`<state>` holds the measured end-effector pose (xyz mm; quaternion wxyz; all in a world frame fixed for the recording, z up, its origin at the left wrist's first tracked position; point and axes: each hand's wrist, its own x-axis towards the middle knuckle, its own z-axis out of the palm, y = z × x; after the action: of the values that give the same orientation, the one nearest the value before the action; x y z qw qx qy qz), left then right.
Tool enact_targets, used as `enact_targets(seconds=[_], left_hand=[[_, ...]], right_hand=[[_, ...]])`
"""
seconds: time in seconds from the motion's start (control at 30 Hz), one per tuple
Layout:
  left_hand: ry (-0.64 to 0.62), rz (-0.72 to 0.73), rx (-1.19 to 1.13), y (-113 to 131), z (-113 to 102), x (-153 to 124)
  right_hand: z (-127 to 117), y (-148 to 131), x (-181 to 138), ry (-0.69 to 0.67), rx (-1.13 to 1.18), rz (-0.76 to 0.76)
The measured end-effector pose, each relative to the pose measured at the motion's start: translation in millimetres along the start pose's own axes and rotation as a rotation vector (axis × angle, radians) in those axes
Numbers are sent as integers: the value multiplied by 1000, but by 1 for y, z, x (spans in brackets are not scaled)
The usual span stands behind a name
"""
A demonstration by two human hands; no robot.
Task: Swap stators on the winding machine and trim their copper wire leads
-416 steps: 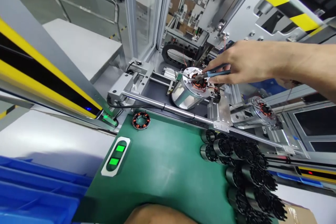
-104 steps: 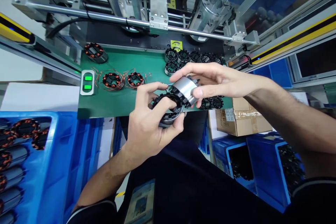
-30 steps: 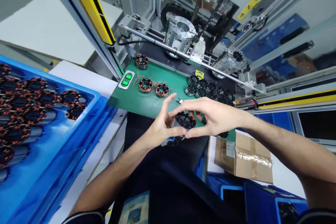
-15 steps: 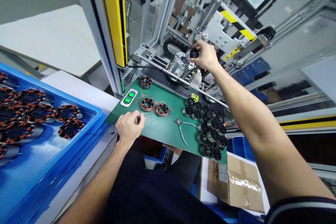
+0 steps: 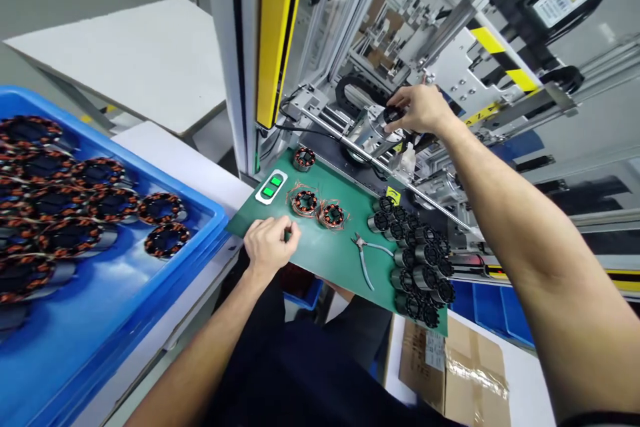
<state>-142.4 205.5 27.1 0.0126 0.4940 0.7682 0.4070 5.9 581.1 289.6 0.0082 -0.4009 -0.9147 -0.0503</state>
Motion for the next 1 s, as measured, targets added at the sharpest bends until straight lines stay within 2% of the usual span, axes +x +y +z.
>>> enact_targets(seconds=[0.3,0.43,0.57,0.67,0.77,0.83,0.93,1.0], left_hand=[[30,30,-20,1,-1,0],[27,29,-11,0,0,0],[15,25,-4,-2,0,-1],[-1,25,10,-3,0,-2],[-14,26,36,-3,0,-1],[-28,25,56,-2,0,0],[-58,18,96,1,-1,3],[-74,8,129,5,-4,6]], right_hand=[[-13,18,26,-232,22,-24],[5,-4,4,-158,-70,44],[52,-34,-37,-58,10,76],[76,-39,-50,-34,74,112],[75,-35,-47,-89,129,89],[70,-35,-46,-71,161,90],[69,-47,-47,-1,175,150],[67,-53,-46,-43,190,162]])
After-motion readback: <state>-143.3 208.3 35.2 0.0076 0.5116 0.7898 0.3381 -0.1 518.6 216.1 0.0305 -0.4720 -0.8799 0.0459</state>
